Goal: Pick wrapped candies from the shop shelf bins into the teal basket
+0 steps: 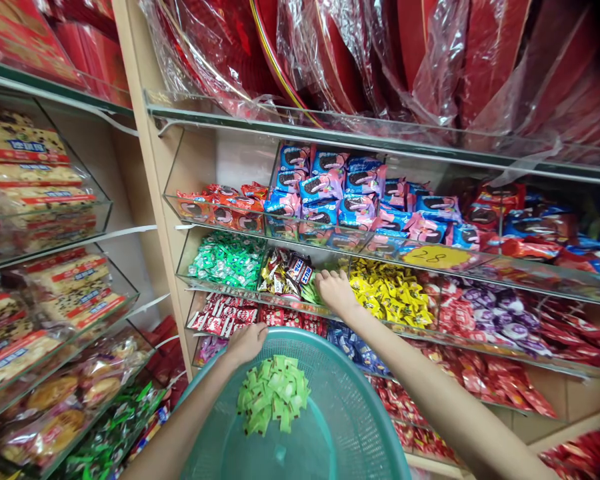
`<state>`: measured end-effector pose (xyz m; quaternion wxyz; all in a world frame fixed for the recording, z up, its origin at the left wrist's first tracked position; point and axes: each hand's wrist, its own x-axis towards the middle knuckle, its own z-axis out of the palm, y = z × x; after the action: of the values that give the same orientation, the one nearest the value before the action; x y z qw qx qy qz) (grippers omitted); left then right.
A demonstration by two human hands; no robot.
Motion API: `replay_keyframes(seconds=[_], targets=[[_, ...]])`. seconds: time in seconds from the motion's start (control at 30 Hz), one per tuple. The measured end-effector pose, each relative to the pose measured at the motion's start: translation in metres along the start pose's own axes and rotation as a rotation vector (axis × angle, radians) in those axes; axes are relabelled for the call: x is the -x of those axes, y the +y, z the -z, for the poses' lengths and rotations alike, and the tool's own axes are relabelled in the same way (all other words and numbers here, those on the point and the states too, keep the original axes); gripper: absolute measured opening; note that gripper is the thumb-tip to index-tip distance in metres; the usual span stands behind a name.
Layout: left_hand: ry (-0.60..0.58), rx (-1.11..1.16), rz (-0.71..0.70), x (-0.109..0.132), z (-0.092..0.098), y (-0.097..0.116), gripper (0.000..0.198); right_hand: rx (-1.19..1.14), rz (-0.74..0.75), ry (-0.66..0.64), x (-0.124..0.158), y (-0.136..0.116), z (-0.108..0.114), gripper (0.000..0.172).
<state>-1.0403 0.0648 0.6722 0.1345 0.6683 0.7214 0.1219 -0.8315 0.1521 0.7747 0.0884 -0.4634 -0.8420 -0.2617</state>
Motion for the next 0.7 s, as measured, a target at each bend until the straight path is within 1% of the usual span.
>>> replay_keyframes(seconds=[0.37, 0.53, 0.6, 0.7], targets=[[-0.005, 0.003, -0.012, 0.0, -0.004, 0.0, 0.038, 0.003, 0.019, 0.166, 0.011, -0.003, 0.0, 0.035], [0.009, -0.009, -0.02, 0.002, -0.004, -0.001, 0.038, -0.05, 0.025, 0.226, 0.014, -0.003, -0.001, 0.029], [0.006, -0.011, -0.019, 0.003, -0.003, -0.001, 0.038, -0.109, 0.027, 0.233, 0.016, 0.0, -0.001, 0.026], [0.002, -0.019, -0.02, 0.005, -0.003, 0.0, 0.038, -0.213, 0.073, 0.233, 0.02, 0.005, -0.001, 0.021]])
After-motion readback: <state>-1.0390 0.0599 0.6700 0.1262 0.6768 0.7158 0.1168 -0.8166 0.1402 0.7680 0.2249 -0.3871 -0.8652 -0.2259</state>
